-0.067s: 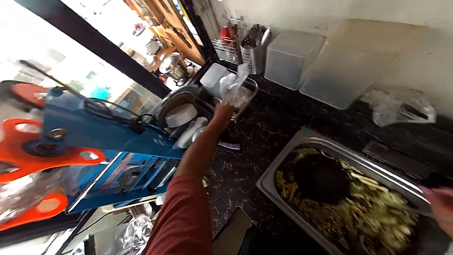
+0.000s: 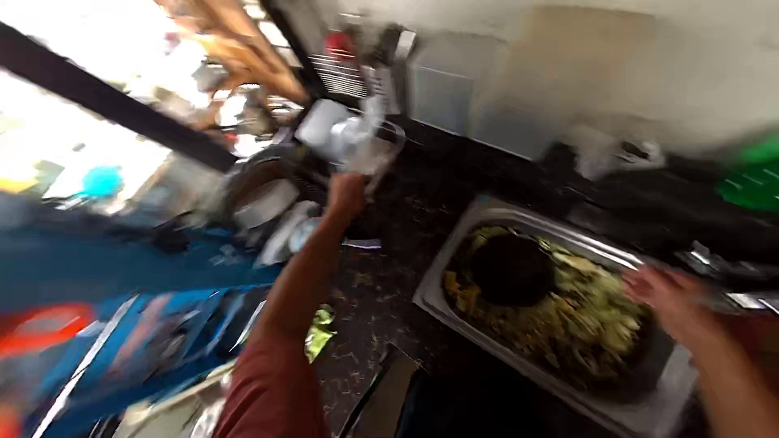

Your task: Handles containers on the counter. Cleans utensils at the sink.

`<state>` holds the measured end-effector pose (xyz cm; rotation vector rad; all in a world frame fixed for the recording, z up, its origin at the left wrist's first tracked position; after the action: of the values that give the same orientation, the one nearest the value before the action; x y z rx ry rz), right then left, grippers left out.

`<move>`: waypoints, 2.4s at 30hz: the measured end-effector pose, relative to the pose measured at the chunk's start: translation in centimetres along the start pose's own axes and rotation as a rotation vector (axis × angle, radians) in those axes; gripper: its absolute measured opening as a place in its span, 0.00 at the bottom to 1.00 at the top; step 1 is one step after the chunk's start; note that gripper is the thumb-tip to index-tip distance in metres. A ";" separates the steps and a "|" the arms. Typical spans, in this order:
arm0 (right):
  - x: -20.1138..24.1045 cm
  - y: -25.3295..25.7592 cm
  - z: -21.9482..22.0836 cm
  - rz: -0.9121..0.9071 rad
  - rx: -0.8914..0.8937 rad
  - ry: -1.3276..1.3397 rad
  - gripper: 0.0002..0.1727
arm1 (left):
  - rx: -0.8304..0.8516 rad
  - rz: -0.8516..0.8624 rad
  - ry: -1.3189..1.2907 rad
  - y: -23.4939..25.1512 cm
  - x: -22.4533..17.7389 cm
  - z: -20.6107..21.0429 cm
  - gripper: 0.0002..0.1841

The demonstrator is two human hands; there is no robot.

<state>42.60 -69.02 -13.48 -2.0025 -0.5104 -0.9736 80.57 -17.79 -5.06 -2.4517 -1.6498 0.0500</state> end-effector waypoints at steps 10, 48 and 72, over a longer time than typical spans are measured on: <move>-3.9 2.3 2.9 0.281 0.015 0.869 0.16 | 0.514 0.217 -0.795 -14.5 -29.1 11.5 0.26; -11.0 -5.0 1.0 0.251 0.106 0.555 0.39 | 0.419 -0.368 -1.917 -17.1 -40.9 18.1 0.24; -6.7 -1.1 -3.7 -0.059 -0.236 -0.095 0.43 | 0.638 -0.024 -1.737 -14.5 -46.5 12.2 0.24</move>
<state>36.07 -71.46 -16.86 -2.2644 -0.5286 -1.0175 47.99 -53.73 -18.07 -1.5586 -1.4032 2.6876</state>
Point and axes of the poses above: each hand's wrist, its own y-axis towards the middle knuckle, its own z-axis out of the palm, x = y × z, the point moved 7 cm from there along y, towards the middle knuckle, and after that the axes turned 3 degrees about z, right-handed, at the moved point
